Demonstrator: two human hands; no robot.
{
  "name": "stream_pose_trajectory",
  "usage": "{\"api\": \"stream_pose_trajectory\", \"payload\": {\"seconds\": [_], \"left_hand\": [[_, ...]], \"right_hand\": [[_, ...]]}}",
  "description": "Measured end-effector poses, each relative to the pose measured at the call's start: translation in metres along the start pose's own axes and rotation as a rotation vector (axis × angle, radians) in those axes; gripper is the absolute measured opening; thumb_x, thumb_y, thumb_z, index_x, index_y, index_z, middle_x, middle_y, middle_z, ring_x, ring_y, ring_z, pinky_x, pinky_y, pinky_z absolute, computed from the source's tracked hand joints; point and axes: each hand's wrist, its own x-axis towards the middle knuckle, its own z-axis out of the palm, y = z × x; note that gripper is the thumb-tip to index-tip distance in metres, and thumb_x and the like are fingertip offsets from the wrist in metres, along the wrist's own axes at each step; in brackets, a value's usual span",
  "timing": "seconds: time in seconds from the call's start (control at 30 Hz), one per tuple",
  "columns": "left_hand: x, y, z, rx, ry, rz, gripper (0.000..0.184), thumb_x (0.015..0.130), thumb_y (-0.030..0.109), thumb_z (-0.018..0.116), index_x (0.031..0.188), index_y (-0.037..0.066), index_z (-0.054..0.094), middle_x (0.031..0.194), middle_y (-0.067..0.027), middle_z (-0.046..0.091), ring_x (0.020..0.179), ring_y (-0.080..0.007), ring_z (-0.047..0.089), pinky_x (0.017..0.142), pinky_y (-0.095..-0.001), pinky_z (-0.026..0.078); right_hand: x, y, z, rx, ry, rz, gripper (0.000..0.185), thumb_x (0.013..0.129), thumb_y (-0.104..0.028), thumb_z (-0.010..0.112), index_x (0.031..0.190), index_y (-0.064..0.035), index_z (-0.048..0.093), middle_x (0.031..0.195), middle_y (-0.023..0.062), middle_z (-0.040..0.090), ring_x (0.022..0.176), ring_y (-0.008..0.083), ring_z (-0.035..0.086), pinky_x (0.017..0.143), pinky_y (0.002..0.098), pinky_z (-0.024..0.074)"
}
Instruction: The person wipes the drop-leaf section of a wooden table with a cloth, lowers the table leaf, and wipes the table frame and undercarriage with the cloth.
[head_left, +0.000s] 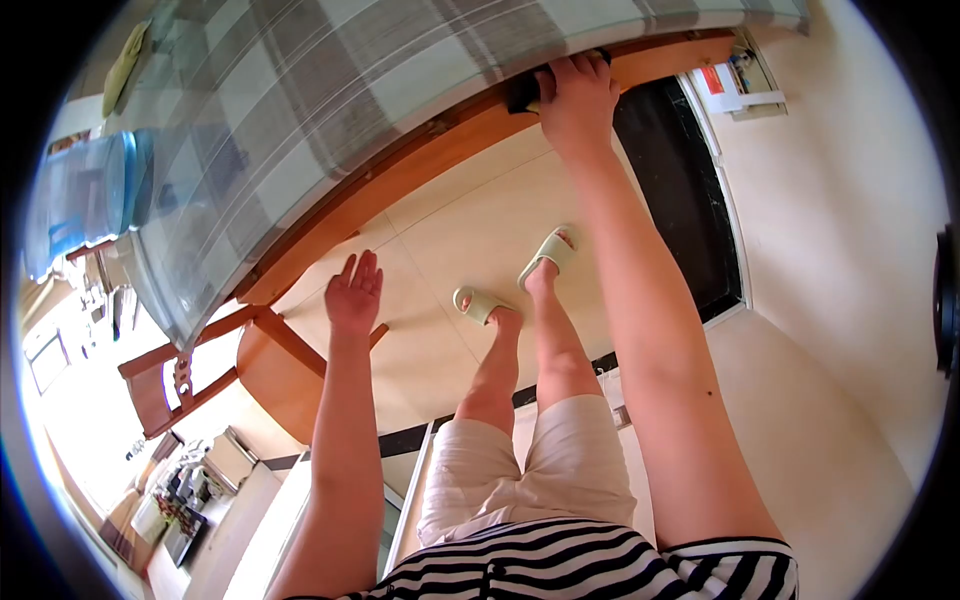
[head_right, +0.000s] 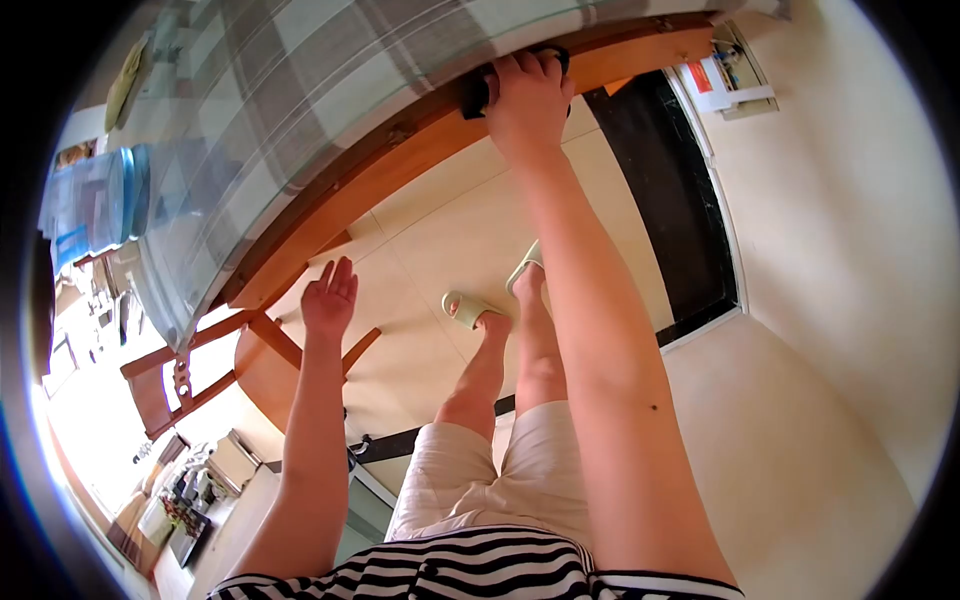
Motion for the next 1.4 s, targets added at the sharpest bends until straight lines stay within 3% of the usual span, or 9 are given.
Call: {"api": "stream_pose_trajectory", "payload": {"seconds": [0.1, 0.27, 0.5, 0.6, 0.67, 0.8, 1.23, 1.3, 1.4], "left_hand": [[-0.025, -0.011, -0.02, 0.046, 0.067, -0.003, 0.044, 0.095, 0.015, 0.035, 0.136, 0.002, 0.044, 0.14, -0.0161, 0.049, 0.131, -0.0278, 0.047, 0.107, -0.0449, 0.04], [-0.049, -0.021, -0.077, 0.002, 0.148, -0.066, 0.042, 0.097, 0.015, 0.033, 0.135, 0.003, 0.046, 0.138, -0.0141, 0.051, 0.127, -0.0268, 0.051, 0.105, -0.043, 0.043], [-0.062, -0.017, -0.122, -0.08, 0.188, -0.009, 0.041, 0.097, 0.013, 0.038, 0.136, 0.004, 0.046, 0.138, -0.0133, 0.052, 0.126, -0.0251, 0.052, 0.105, -0.0408, 0.043], [-0.068, -0.017, -0.138, -0.142, 0.158, 0.007, 0.041, 0.098, 0.015, 0.038, 0.137, 0.005, 0.046, 0.139, -0.0127, 0.052, 0.127, -0.0245, 0.051, 0.106, -0.0401, 0.042], [-0.073, -0.019, -0.147, -0.138, 0.148, 0.029, 0.044, 0.097, 0.015, 0.039, 0.14, 0.004, 0.042, 0.138, -0.0143, 0.052, 0.126, -0.0251, 0.052, 0.106, -0.0392, 0.042], [-0.086, -0.024, -0.168, -0.118, 0.142, 0.06, 0.047, 0.097, 0.015, 0.04, 0.142, 0.001, 0.039, 0.136, -0.0163, 0.053, 0.123, -0.0251, 0.053, 0.105, -0.037, 0.042], [-0.111, -0.047, -0.228, -0.285, 0.28, 0.127, 0.046, 0.095, 0.013, 0.041, 0.139, -0.001, 0.042, 0.127, -0.0161, 0.06, 0.114, -0.0218, 0.06, 0.098, -0.0334, 0.047], [-0.112, -0.052, -0.231, -0.303, 0.316, 0.107, 0.046, 0.095, 0.012, 0.041, 0.139, -0.001, 0.042, 0.127, -0.0163, 0.06, 0.113, -0.0215, 0.06, 0.097, -0.0326, 0.047], [-0.116, -0.069, -0.237, -0.335, 0.358, 0.064, 0.046, 0.095, 0.011, 0.042, 0.139, -0.002, 0.043, 0.127, -0.0164, 0.06, 0.113, -0.0209, 0.061, 0.096, -0.0312, 0.048]], "right_hand": [[-0.018, -0.033, 0.01, 0.084, -0.088, -0.045, 0.028, 0.082, -0.02, 0.067, 0.109, -0.0144, 0.066, 0.107, 0.0078, 0.064, 0.109, 0.0347, 0.052, 0.087, 0.0491, 0.0402], [-0.057, -0.106, 0.032, 0.243, 0.052, -0.3, 0.019, 0.081, -0.018, 0.069, 0.098, -0.0107, 0.065, 0.097, 0.0085, 0.065, 0.1, 0.0325, 0.055, 0.083, 0.0465, 0.0426], [-0.07, -0.155, 0.062, 0.264, -0.045, -0.294, 0.023, 0.078, -0.017, 0.071, 0.1, -0.0108, 0.068, 0.1, 0.0085, 0.065, 0.1, 0.0328, 0.055, 0.084, 0.0468, 0.0412], [-0.079, -0.183, 0.071, 0.241, -0.001, -0.286, 0.018, 0.084, -0.015, 0.065, 0.1, -0.0063, 0.066, 0.098, 0.0118, 0.066, 0.099, 0.0354, 0.058, 0.085, 0.0479, 0.0429], [-0.082, -0.192, 0.074, 0.07, -0.028, -0.242, 0.021, 0.085, -0.015, 0.063, 0.103, -0.0037, 0.065, 0.102, 0.0147, 0.065, 0.1, 0.0365, 0.058, 0.085, 0.0482, 0.0429], [-0.088, -0.204, 0.081, 0.106, -0.091, -0.275, 0.027, 0.089, -0.018, 0.06, 0.11, -0.0022, 0.064, 0.106, 0.0175, 0.064, 0.104, 0.0387, 0.057, 0.088, 0.0495, 0.0422], [-0.134, -0.312, 0.115, 0.142, -0.342, -0.528, 0.026, 0.095, -0.024, 0.054, 0.109, -0.0038, 0.063, 0.107, 0.0185, 0.065, 0.1, 0.0407, 0.058, 0.086, 0.0483, 0.0446], [-0.132, -0.313, 0.116, 0.156, -0.307, -0.473, 0.026, 0.096, -0.024, 0.054, 0.108, -0.0027, 0.063, 0.107, 0.0199, 0.066, 0.099, 0.0418, 0.058, 0.086, 0.0483, 0.045], [-0.129, -0.307, 0.106, 0.095, -0.382, -0.532, 0.044, 0.095, -0.033, 0.056, 0.123, 0.0002, 0.055, 0.122, 0.023, 0.059, 0.11, 0.0424, 0.055, 0.094, 0.0495, 0.0424]]}}
